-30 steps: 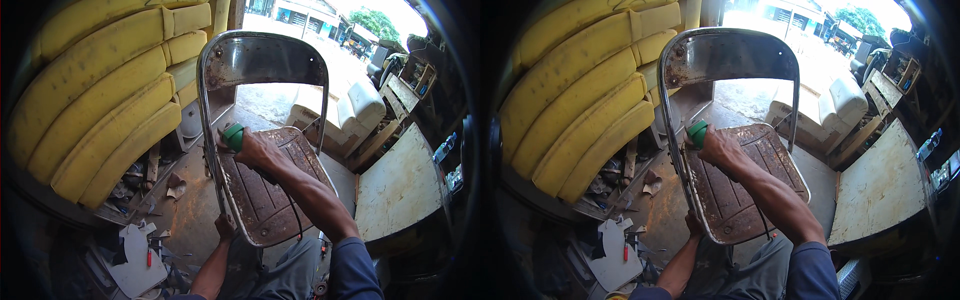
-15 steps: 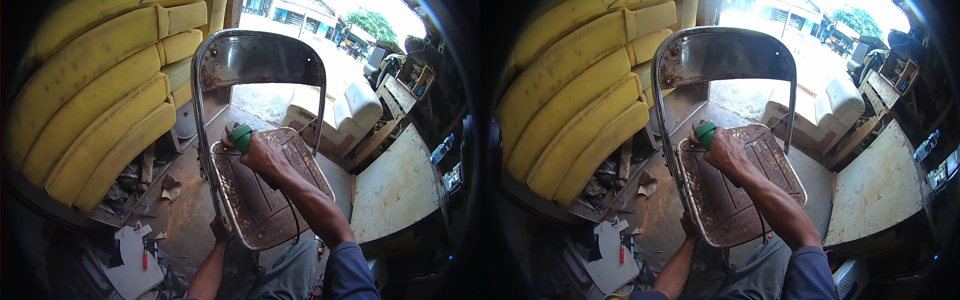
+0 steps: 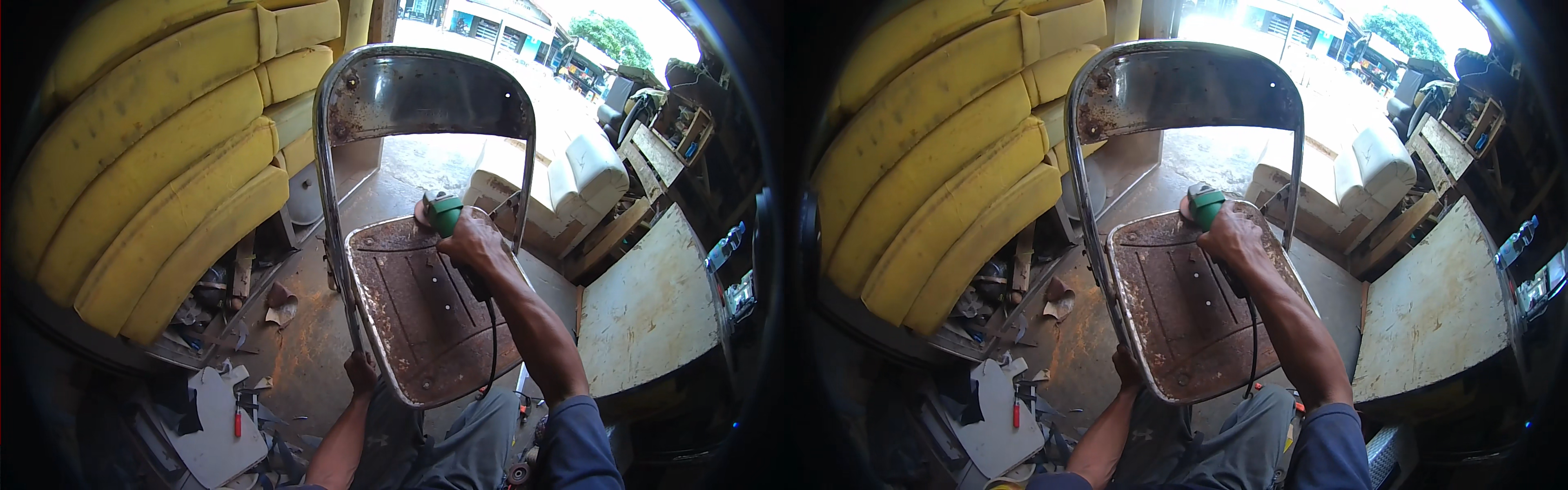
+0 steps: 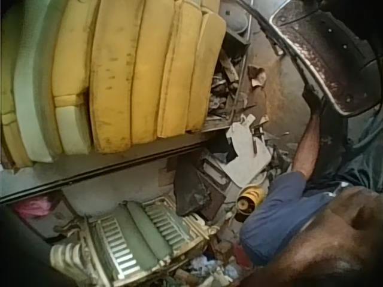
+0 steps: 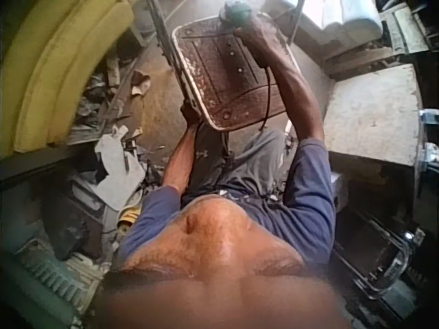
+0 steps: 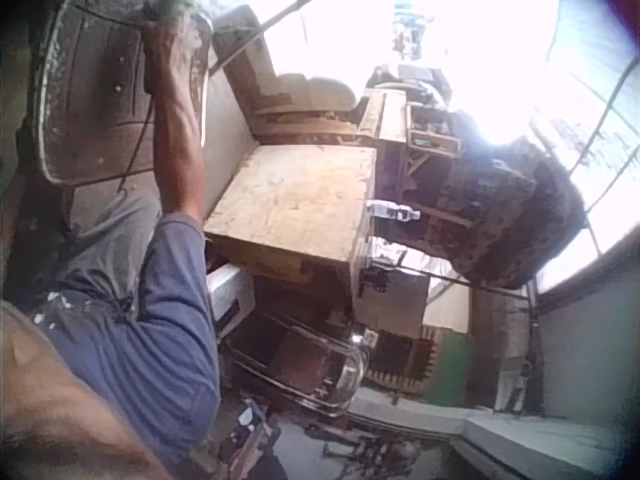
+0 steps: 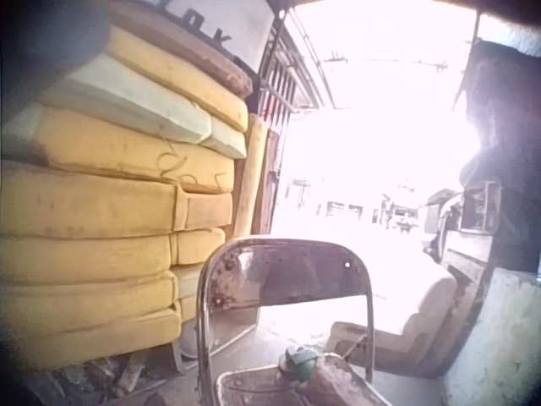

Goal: The person uses a handheld angle grinder to remove rust from the metal frame and seat of a folding chair.

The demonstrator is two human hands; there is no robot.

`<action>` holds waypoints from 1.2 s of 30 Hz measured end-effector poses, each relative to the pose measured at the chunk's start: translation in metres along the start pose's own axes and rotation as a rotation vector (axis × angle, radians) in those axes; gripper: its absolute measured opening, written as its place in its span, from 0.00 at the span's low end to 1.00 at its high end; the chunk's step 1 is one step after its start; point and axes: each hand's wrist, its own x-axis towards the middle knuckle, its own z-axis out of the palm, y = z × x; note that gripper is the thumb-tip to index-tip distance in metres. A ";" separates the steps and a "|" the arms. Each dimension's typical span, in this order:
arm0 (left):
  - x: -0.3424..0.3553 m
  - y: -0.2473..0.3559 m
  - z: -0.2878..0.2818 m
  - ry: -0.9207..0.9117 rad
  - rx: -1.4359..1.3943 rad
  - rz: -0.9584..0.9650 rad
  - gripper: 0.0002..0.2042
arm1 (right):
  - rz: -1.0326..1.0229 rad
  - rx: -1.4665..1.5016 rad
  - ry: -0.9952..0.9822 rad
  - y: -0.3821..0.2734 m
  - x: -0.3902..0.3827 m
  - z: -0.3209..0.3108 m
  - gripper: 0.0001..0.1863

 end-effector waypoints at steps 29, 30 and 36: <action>0.003 0.005 0.002 -0.038 -0.106 -0.118 0.28 | -0.003 -0.044 -0.028 -0.011 0.009 -0.007 0.46; 0.004 0.005 0.003 -0.034 -0.118 -0.121 0.28 | 0.017 -0.050 -0.020 -0.002 0.015 -0.007 0.47; 0.005 0.001 0.003 -0.006 -0.104 -0.102 0.30 | 0.178 -0.050 -0.025 0.032 0.035 -0.019 0.48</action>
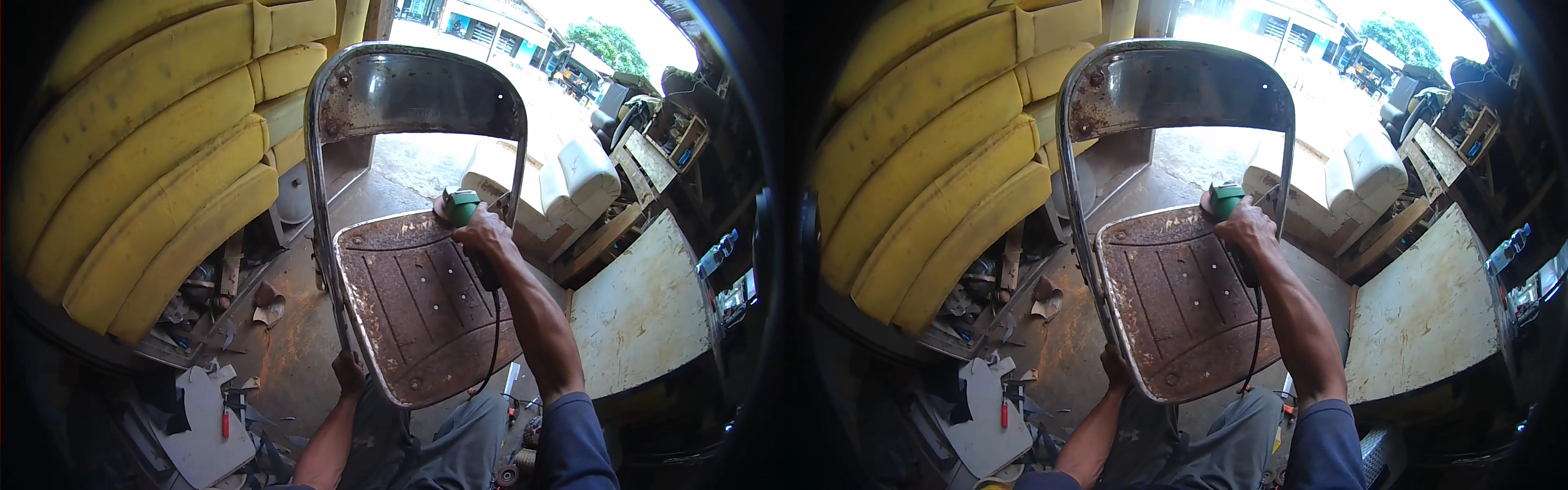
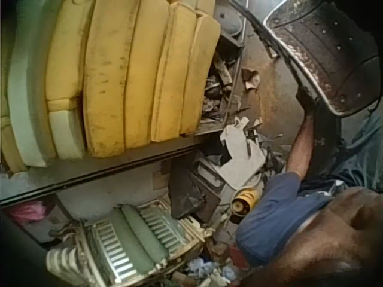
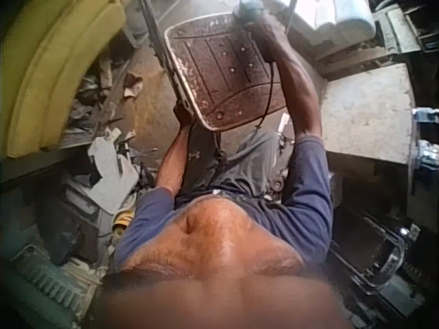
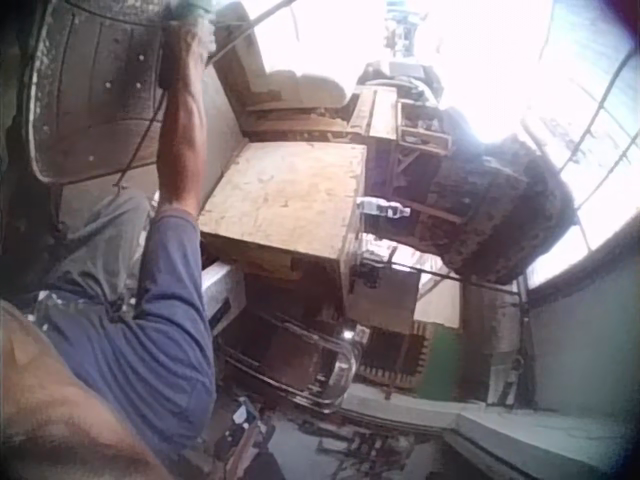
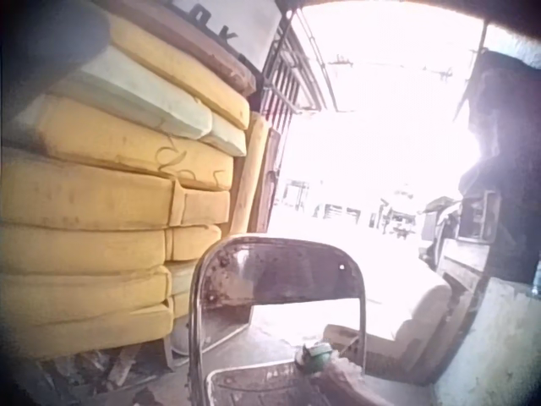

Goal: The person uses a handheld angle grinder to remove rust from the metal frame and seat of a folding chair.

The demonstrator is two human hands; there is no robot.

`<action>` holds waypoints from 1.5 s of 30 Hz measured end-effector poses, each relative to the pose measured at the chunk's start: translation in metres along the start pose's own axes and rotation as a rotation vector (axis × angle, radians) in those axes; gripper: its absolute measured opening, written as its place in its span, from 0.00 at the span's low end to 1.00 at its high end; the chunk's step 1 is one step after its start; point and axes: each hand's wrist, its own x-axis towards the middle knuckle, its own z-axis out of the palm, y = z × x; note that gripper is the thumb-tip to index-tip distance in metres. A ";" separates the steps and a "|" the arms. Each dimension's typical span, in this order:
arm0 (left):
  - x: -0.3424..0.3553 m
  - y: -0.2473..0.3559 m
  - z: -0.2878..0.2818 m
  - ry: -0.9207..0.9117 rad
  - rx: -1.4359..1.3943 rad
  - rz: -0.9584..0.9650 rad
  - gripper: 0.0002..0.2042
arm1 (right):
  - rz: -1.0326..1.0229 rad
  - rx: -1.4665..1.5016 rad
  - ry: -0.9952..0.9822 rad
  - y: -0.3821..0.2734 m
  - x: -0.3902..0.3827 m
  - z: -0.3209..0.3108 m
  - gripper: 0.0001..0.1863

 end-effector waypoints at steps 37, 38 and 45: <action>0.018 -0.041 0.007 0.050 0.022 0.071 0.28 | 0.060 0.074 0.073 0.015 0.005 0.007 0.43; 0.018 -0.040 0.008 0.050 0.017 0.062 0.29 | 0.042 0.072 0.055 0.012 0.003 0.007 0.43; 0.011 -0.013 0.006 0.009 0.006 0.009 0.32 | -0.213 0.038 0.050 -0.045 -0.035 0.026 0.41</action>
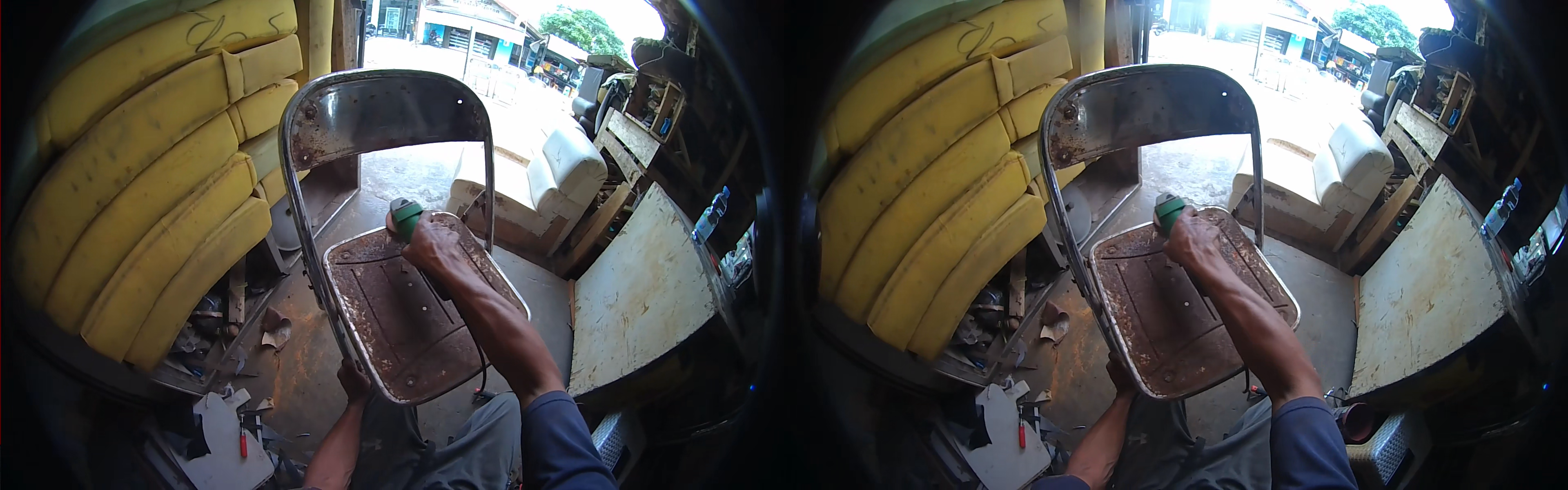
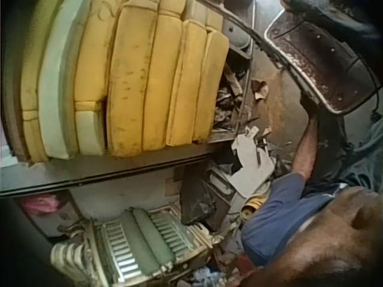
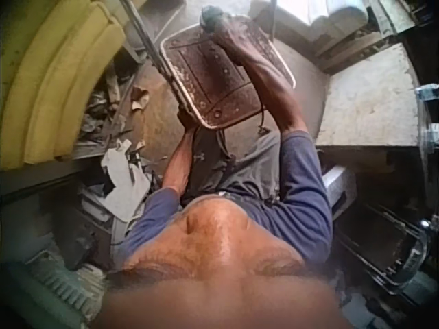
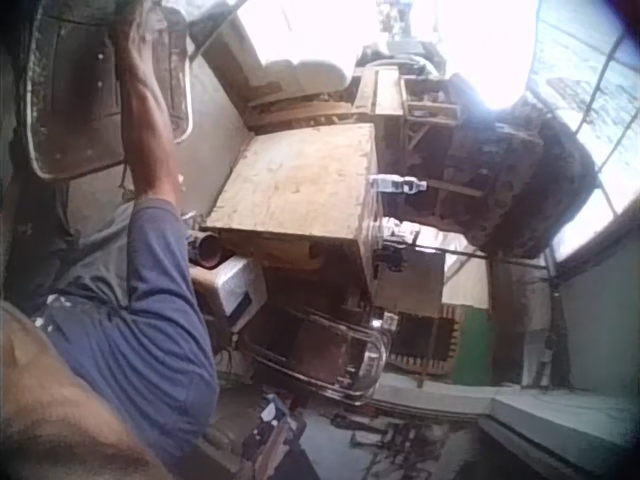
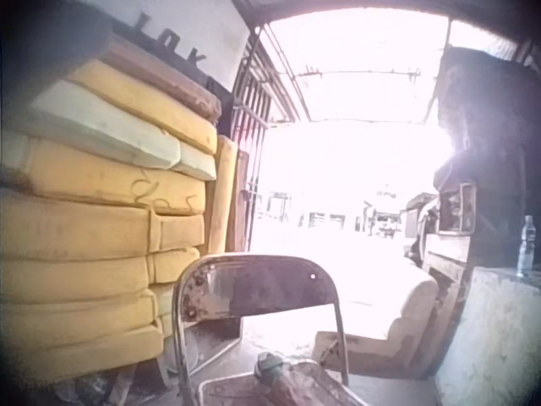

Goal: The person uses a handheld angle grinder to remove rust from the metal frame and seat of a folding chair.

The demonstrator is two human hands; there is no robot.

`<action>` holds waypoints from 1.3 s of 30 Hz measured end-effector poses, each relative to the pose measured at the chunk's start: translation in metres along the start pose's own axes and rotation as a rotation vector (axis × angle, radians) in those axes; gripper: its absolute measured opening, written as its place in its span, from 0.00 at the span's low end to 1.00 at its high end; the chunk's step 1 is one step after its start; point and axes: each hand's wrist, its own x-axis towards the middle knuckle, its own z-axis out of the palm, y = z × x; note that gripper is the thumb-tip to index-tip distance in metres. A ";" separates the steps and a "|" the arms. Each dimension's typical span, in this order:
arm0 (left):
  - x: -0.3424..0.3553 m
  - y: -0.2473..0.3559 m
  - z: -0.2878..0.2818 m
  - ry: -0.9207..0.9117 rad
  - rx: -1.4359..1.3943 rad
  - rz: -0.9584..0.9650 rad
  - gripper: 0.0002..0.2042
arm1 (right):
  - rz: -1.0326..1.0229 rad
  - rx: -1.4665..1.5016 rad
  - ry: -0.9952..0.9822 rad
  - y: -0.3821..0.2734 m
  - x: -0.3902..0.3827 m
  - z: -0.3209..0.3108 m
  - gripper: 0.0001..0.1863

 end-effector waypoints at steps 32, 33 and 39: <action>0.001 0.014 0.000 -0.021 -0.058 0.015 0.29 | -0.270 0.073 -0.124 -0.059 -0.093 0.003 0.36; 0.001 0.015 0.000 -0.014 -0.051 0.023 0.29 | -0.264 0.078 -0.140 -0.059 -0.095 0.001 0.36; -0.001 0.023 -0.001 -0.018 -0.045 0.006 0.28 | -0.264 0.083 -0.164 -0.044 -0.111 -0.001 0.37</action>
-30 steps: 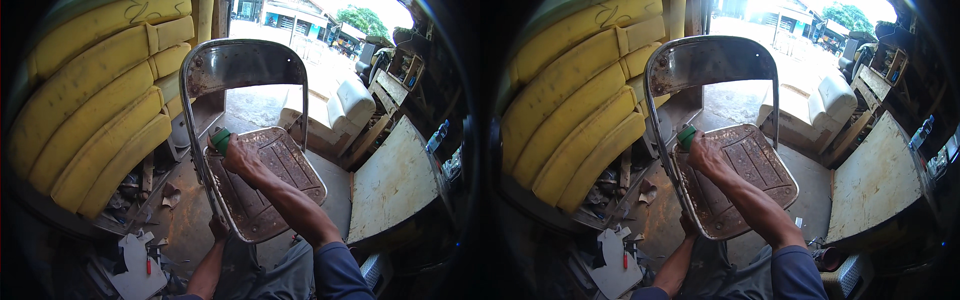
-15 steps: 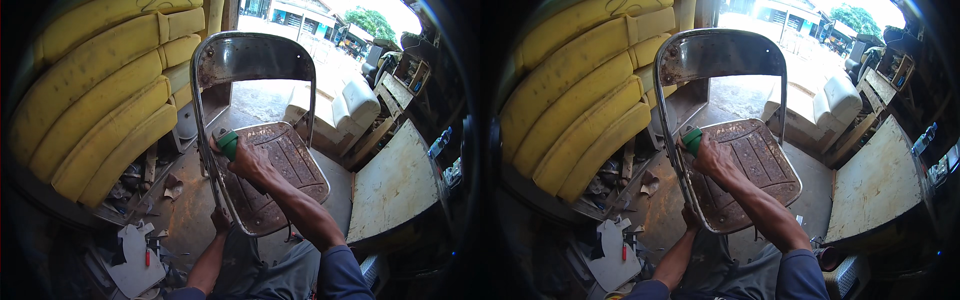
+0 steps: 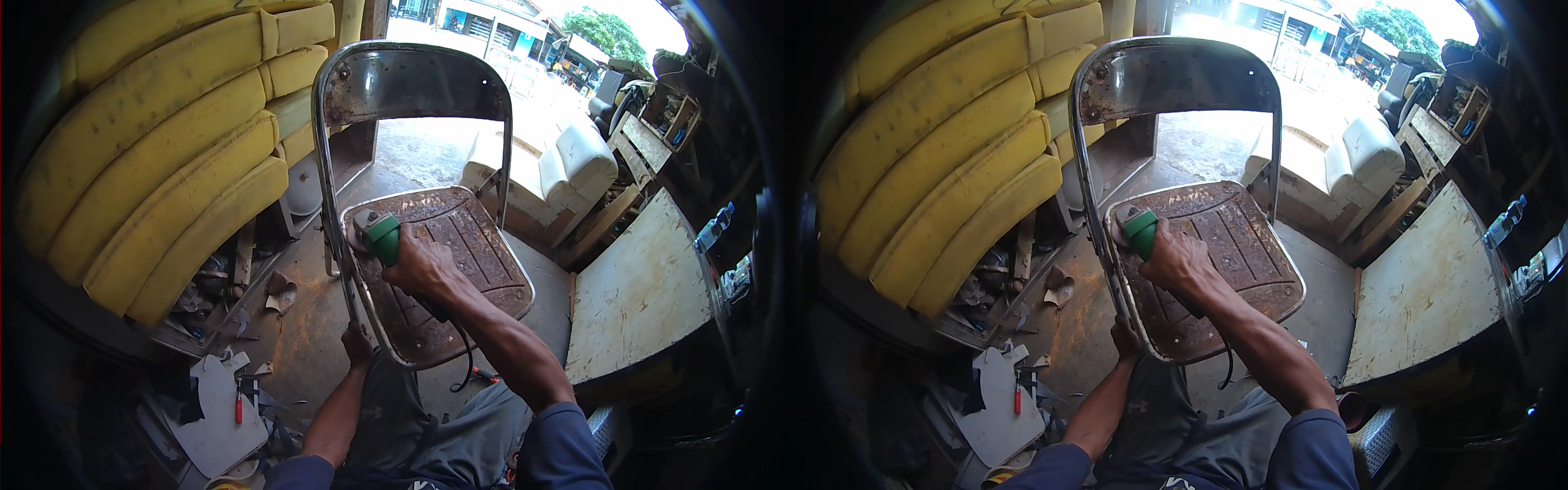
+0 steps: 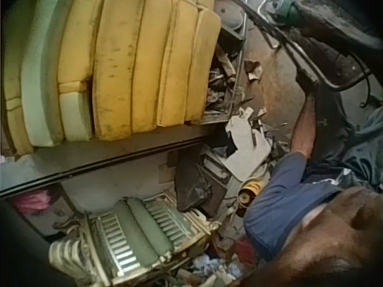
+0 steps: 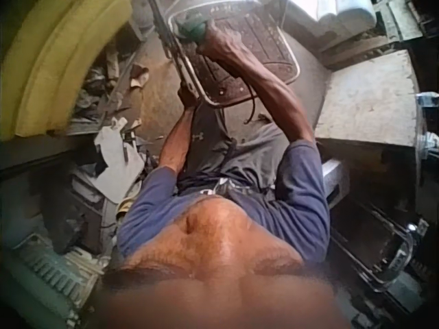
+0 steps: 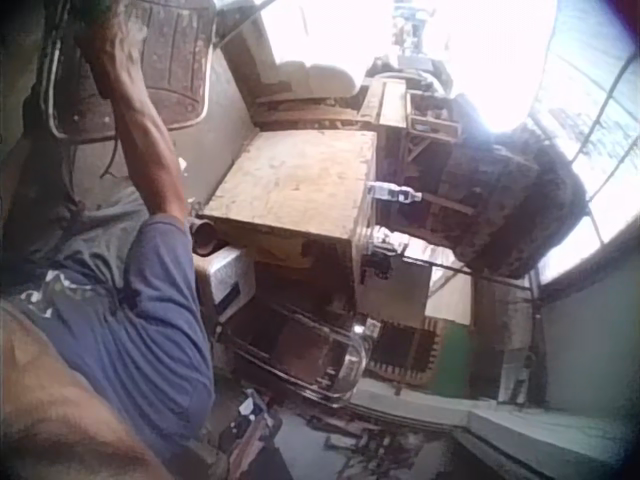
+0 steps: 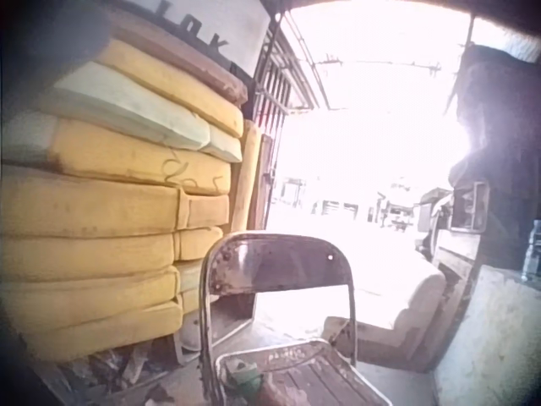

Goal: The person uses a handheld angle grinder to remove rust from the metal frame and seat of a folding chair.

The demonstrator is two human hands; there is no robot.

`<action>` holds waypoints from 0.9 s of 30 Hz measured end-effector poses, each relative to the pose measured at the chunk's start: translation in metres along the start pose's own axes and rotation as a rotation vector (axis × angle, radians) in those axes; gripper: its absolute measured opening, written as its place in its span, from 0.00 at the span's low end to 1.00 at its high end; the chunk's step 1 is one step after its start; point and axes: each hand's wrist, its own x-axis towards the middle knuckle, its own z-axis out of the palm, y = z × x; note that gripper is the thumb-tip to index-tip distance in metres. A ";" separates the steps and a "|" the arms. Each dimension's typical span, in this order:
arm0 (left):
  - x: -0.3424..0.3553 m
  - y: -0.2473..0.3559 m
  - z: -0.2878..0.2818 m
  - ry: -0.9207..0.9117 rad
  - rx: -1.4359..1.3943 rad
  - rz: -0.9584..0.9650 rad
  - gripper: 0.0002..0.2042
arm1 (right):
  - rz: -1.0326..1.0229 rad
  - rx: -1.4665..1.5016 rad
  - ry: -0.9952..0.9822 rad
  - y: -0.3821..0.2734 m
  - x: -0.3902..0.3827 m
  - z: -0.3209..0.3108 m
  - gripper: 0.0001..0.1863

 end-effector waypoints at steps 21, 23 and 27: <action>0.000 0.011 -0.003 -0.079 -0.159 -0.143 0.25 | 0.001 -0.042 -0.067 0.006 -0.055 0.000 0.38; -0.001 0.009 -0.005 -0.090 -0.172 -0.180 0.25 | 0.010 -0.054 -0.056 0.002 -0.054 0.001 0.39; 0.005 0.000 0.002 -0.075 -0.106 -0.040 0.33 | 0.007 -0.040 -0.017 0.006 -0.052 0.001 0.37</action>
